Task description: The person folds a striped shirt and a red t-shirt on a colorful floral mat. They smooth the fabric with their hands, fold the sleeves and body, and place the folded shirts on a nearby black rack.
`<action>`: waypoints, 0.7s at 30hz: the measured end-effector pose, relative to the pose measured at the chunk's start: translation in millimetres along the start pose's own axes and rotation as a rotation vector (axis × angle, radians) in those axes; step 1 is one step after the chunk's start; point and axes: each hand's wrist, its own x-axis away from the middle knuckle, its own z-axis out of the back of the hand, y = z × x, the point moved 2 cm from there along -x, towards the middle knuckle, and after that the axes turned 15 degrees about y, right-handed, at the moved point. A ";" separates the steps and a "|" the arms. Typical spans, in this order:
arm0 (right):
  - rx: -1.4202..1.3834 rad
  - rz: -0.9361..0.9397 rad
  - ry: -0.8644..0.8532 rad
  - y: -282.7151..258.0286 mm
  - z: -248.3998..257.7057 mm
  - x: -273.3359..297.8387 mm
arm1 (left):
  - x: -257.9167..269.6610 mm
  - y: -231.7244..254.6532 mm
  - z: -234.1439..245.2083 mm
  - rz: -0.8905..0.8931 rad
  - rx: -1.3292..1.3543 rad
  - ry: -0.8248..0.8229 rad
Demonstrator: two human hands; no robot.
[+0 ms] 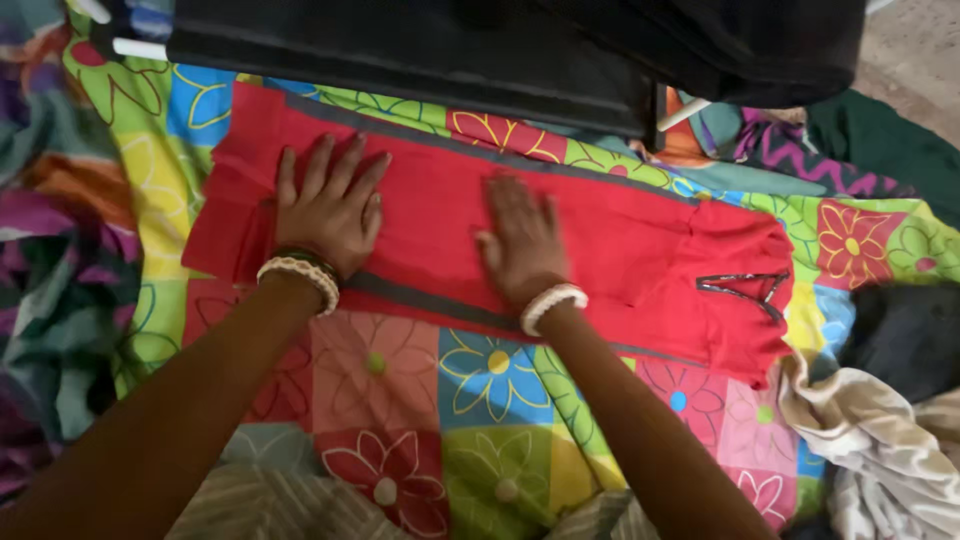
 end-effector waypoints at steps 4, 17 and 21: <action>0.156 -0.090 0.055 62.1 23.3 37.3 | 1.3 -3.4 -3.3 -0.022 -0.072 -0.088; 0.176 -0.073 0.048 89.5 26.0 114.7 | -3.8 59.1 -36.1 0.119 -0.059 -0.334; 0.117 -0.060 0.032 100.5 39.8 123.9 | -0.6 129.2 -47.6 0.068 -0.050 -0.481</action>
